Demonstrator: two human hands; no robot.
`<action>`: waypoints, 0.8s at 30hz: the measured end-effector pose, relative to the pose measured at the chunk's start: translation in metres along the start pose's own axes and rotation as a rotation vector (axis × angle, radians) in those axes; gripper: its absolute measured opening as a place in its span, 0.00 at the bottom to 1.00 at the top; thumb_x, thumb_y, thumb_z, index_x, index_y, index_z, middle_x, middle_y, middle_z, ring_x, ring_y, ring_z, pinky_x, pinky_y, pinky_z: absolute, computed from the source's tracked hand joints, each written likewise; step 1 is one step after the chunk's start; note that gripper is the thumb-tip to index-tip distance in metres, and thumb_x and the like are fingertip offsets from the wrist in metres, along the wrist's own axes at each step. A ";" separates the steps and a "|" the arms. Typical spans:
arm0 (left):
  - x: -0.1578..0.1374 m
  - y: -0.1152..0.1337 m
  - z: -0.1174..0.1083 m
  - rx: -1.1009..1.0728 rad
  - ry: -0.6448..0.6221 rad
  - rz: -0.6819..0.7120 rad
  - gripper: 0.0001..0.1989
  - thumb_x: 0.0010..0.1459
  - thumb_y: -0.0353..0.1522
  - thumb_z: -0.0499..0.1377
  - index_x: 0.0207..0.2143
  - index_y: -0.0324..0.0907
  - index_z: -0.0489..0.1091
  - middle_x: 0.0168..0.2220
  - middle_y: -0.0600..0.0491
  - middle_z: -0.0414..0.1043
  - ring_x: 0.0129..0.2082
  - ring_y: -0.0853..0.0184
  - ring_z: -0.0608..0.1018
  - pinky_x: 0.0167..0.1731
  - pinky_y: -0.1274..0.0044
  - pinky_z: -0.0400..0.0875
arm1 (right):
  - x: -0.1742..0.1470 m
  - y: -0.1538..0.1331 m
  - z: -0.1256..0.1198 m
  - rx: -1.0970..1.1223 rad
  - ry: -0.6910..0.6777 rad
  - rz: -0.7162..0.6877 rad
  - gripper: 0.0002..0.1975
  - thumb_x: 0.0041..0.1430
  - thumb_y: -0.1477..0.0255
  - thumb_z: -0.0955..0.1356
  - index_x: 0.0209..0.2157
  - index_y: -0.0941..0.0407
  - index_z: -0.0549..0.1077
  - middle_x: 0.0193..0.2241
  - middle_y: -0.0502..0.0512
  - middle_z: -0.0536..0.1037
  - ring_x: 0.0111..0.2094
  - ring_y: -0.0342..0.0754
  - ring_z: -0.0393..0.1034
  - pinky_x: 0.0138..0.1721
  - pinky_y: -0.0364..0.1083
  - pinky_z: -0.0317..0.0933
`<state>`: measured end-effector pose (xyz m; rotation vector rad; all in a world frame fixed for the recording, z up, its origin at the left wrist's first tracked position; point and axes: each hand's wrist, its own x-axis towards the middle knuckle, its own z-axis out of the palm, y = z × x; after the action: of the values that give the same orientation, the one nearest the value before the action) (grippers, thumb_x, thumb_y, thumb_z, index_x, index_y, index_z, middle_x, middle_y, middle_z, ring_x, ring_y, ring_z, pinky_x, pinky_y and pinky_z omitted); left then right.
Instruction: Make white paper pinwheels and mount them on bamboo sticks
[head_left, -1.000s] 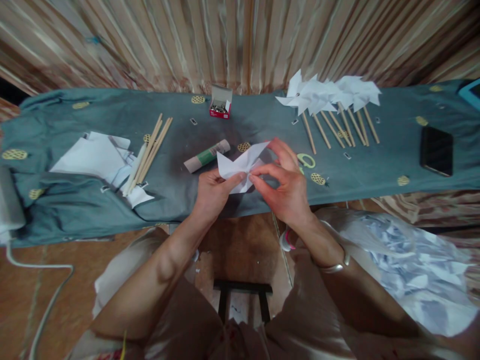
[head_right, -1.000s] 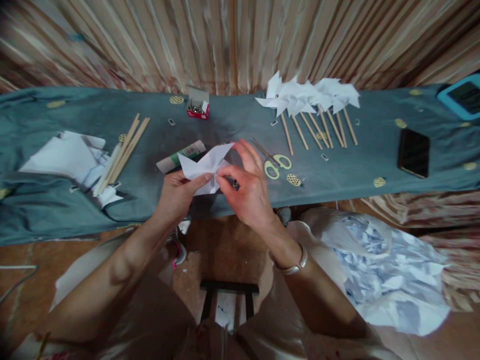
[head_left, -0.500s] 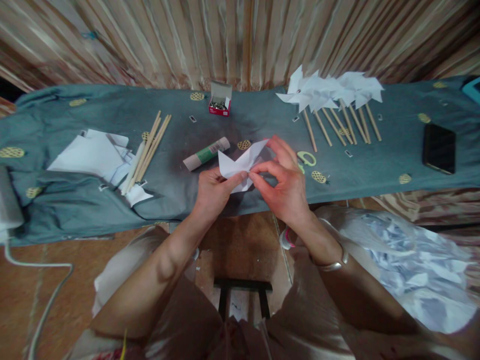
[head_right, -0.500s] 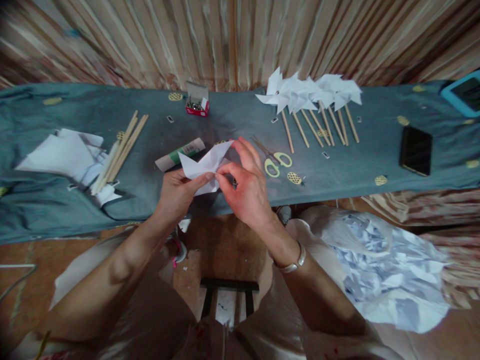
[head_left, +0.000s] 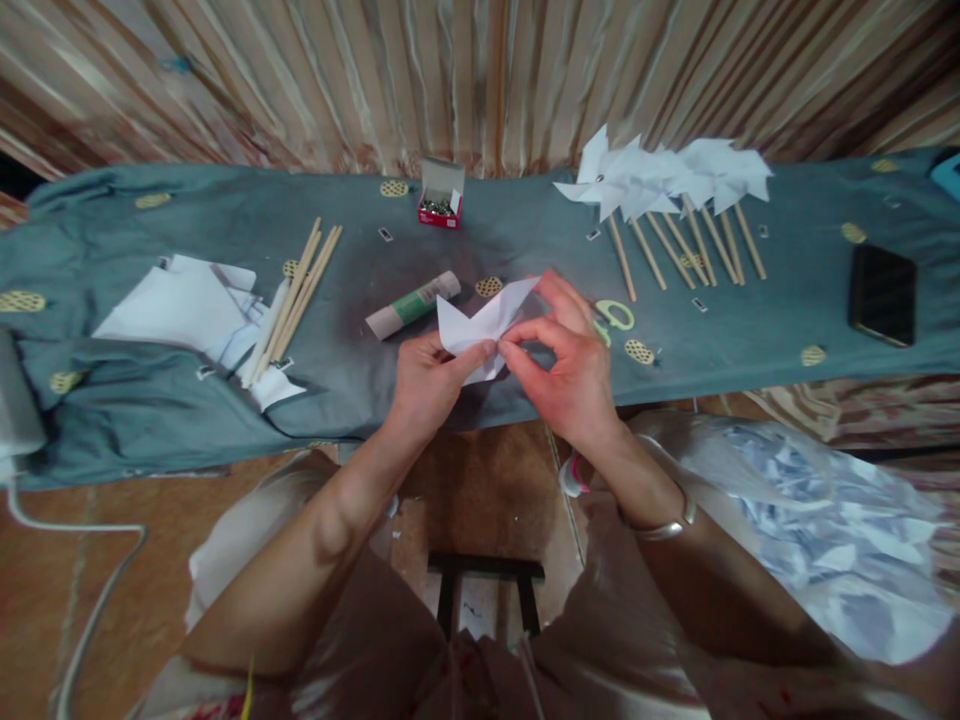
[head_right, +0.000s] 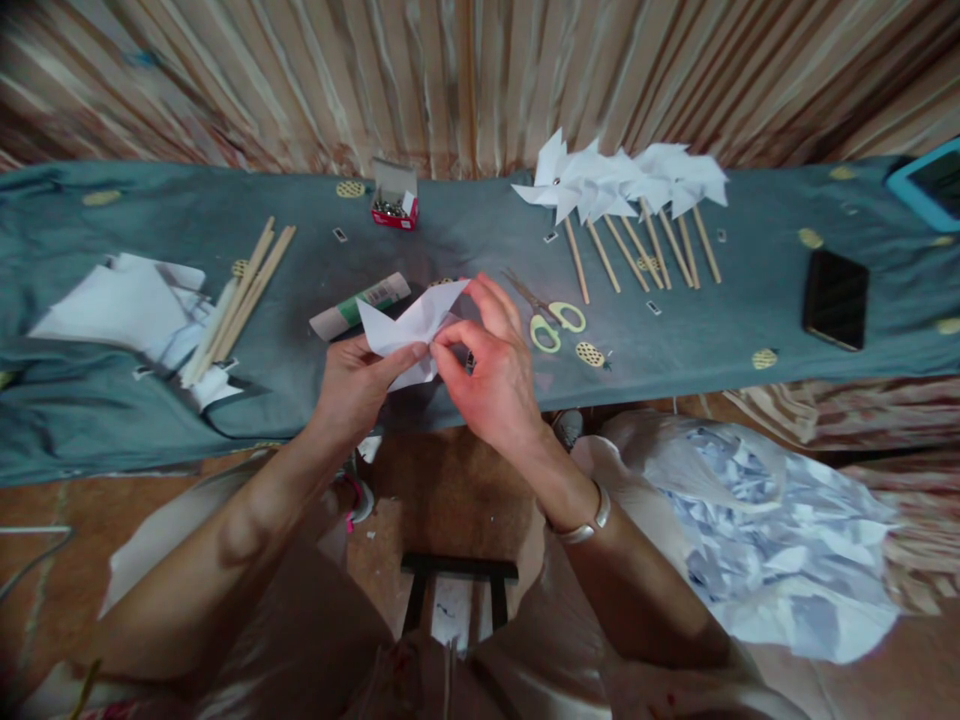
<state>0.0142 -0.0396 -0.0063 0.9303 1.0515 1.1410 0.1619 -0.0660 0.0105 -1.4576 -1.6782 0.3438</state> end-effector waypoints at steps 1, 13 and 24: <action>0.000 0.000 0.001 0.003 0.002 0.000 0.10 0.41 0.35 0.73 0.27 0.42 0.80 0.28 0.54 0.80 0.28 0.67 0.77 0.34 0.75 0.72 | 0.000 0.000 0.000 -0.002 0.001 0.000 0.05 0.58 0.72 0.68 0.29 0.51 0.76 0.58 0.53 0.72 0.65 0.58 0.59 0.65 0.64 0.55; 0.002 -0.001 0.001 -0.017 0.053 -0.037 0.13 0.38 0.36 0.73 0.27 0.40 0.79 0.27 0.55 0.79 0.26 0.67 0.77 0.31 0.76 0.71 | -0.001 -0.003 0.001 -0.013 0.003 -0.011 0.05 0.59 0.71 0.69 0.29 0.51 0.75 0.58 0.52 0.72 0.65 0.59 0.59 0.65 0.65 0.54; 0.006 0.008 0.000 -0.193 0.051 -0.234 0.14 0.33 0.34 0.73 0.26 0.39 0.78 0.26 0.51 0.80 0.24 0.67 0.77 0.28 0.76 0.71 | 0.007 0.003 -0.008 0.504 0.041 0.373 0.14 0.54 0.61 0.73 0.40 0.52 0.75 0.47 0.57 0.80 0.50 0.53 0.75 0.54 0.55 0.68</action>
<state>0.0128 -0.0320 0.0003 0.6122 1.0416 1.0539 0.1706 -0.0614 0.0160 -1.3652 -1.1627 0.8673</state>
